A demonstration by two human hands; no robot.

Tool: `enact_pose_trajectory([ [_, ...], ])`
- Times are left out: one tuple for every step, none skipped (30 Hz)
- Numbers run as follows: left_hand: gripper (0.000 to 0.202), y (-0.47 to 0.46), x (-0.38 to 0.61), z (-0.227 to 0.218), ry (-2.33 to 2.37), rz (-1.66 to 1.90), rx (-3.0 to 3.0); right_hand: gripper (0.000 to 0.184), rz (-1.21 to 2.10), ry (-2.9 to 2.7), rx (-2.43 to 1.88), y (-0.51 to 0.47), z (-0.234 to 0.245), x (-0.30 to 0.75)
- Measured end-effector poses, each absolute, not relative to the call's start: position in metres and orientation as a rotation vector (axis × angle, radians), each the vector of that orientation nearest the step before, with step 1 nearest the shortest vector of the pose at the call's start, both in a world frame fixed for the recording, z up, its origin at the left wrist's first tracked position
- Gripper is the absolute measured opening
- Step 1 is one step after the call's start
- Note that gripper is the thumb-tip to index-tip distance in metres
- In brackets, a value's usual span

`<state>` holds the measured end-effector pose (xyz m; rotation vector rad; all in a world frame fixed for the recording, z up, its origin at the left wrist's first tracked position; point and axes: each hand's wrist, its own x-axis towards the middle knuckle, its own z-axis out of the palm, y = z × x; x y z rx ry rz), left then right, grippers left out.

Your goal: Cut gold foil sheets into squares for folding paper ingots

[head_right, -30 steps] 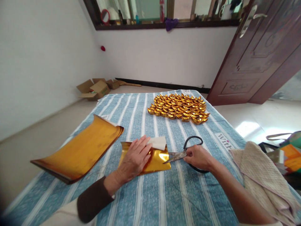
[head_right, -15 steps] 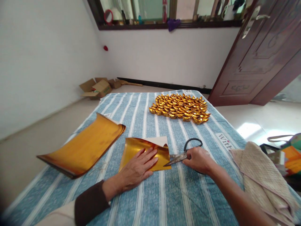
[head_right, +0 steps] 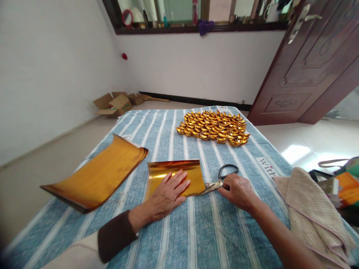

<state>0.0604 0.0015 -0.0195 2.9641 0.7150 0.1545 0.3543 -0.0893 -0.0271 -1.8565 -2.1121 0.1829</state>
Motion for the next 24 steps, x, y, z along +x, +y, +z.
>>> enact_pose_trajectory([
  [0.047,0.003,0.064,-0.02,0.735,0.145,2.972,0.04,0.157,-2.104,-1.824,-0.089,-0.029,0.356],
  [0.047,0.004,0.067,-0.021,0.749,0.133,2.979,0.043,0.124,-2.097,-1.794,-0.088,-0.031,0.358],
  [0.047,0.005,0.07,-0.023,0.76,0.128,2.985,0.046,0.089,-2.092,-1.769,-0.087,-0.032,0.36],
  [0.047,0.006,0.072,-0.024,0.77,0.135,2.988,0.048,0.054,-2.091,-1.746,-0.087,-0.033,0.361],
  [0.047,0.007,0.074,-0.026,0.779,0.155,2.987,0.051,0.021,-2.094,-1.724,-0.086,-0.034,0.363],
  [0.047,0.008,0.076,-0.028,0.79,0.18,2.983,0.053,-0.011,-2.099,-1.703,-0.087,-0.035,0.363],
  [0.046,0.009,0.076,-0.03,0.801,0.201,2.977,0.054,-0.041,-2.105,-1.681,-0.087,-0.036,0.364],
  [0.047,0.009,0.077,-0.031,0.816,0.214,2.968,0.054,-0.069,-2.11,-1.658,-0.088,-0.037,0.364],
  [0.047,0.01,0.077,-0.032,0.829,0.216,2.958,0.054,-0.09,-2.116,-1.636,-0.089,-0.038,0.364],
  [0.048,0.01,0.076,-0.032,0.84,0.211,2.948,0.054,-0.106,-2.122,-1.616,-0.09,-0.039,0.364],
  [0.048,0.01,0.076,-0.032,0.849,0.201,2.935,0.053,-0.118,-2.126,-1.601,-0.091,-0.04,0.364],
  [0.049,0.01,0.076,-0.031,0.857,0.189,2.92,0.053,-0.127,-2.129,-1.59,-0.092,-0.041,0.364],
  [0.049,0.009,0.076,-0.029,0.864,0.175,2.904,0.052,-0.134,-2.13,-1.582,-0.093,-0.042,0.364],
  [0.048,0.009,0.076,-0.028,0.872,0.159,2.887,0.052,-0.141,-2.13,-1.577,-0.093,-0.042,0.364],
  [0.047,0.009,0.076,-0.026,0.881,0.142,2.871,0.052,-0.146,-2.131,-1.572,-0.093,-0.043,0.364],
  [0.046,0.009,0.077,-0.025,0.891,0.124,2.858,0.051,-0.149,-2.132,-1.568,-0.093,-0.043,0.364],
  [0.044,0.009,0.077,-0.024,0.9,0.108,2.851,0.051,-0.15,-2.135,-1.564,-0.092,-0.043,0.364],
  [0.043,0.009,0.078,-0.023,0.908,0.091,2.85,0.05,-0.151,-2.136,-1.56,-0.092,-0.042,0.364],
  [0.042,0.009,0.079,-0.023,0.912,0.078,2.856,0.048,-0.149,-2.132,-1.561,-0.091,-0.042,0.364],
  [0.042,0.009,0.079,-0.024,0.912,0.07,2.867,0.045,-0.147,-2.122,-1.566,-0.091,-0.041,0.364],
  [0.042,0.009,0.08,-0.025,0.91,0.063,2.88,0.042,-0.145,-2.109,-1.573,-0.09,-0.041,0.363],
  [0.042,0.009,0.08,-0.025,0.906,0.057,2.894,0.039,-0.142,-2.097,-1.578,-0.09,-0.041,0.363],
  [0.043,0.01,0.08,-0.026,0.902,0.05,2.907,0.036,-0.141,-2.091,-1.58,-0.09,-0.04,0.363],
  [0.043,0.011,0.08,-0.026,0.894,0.043,2.919,0.034,-0.137,-2.099,-1.576,-0.09,-0.04,0.363],
])
